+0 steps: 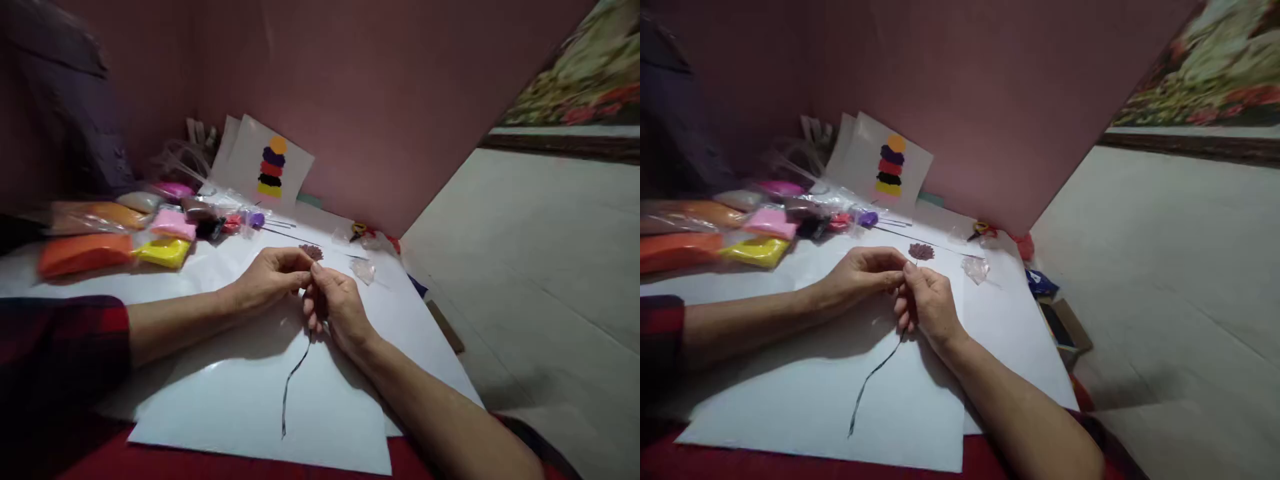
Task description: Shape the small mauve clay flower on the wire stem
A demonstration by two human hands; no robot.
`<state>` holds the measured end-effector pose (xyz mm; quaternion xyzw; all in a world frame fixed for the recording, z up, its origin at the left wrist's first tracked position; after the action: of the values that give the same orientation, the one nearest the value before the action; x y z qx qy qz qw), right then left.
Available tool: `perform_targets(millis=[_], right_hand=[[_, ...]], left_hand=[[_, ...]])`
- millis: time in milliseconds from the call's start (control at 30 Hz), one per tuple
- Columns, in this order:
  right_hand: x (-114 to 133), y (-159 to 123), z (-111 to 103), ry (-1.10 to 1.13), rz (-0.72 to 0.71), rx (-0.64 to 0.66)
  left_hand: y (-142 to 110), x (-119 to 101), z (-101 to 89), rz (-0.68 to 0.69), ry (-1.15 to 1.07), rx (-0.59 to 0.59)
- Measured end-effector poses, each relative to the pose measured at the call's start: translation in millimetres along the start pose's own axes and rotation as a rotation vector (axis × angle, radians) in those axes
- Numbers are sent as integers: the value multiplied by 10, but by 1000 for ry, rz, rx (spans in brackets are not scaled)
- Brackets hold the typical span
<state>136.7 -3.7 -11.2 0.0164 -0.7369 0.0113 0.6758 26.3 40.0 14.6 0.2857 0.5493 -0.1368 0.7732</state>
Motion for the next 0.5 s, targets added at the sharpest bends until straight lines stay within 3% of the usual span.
perform_targets(millis=[267, 500], right_hand=[[40, 7, 4, 16, -41, 12], [20, 7, 7, 21, -46, 25]], left_hand=[[-16, 0, 0, -46, -38, 8], [-17, -20, 11, -27, 100, 8]])
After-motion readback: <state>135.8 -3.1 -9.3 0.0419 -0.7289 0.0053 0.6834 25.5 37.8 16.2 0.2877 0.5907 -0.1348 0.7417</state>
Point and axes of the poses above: each hand's wrist, its own y-axis towards the middle knuckle, its own z-axis out of the palm, x = y × z, the point moved 5 cm from there along y, towards the middle knuckle, and after that the axes turned 12 degrees about -y, right-handed, at the moved point
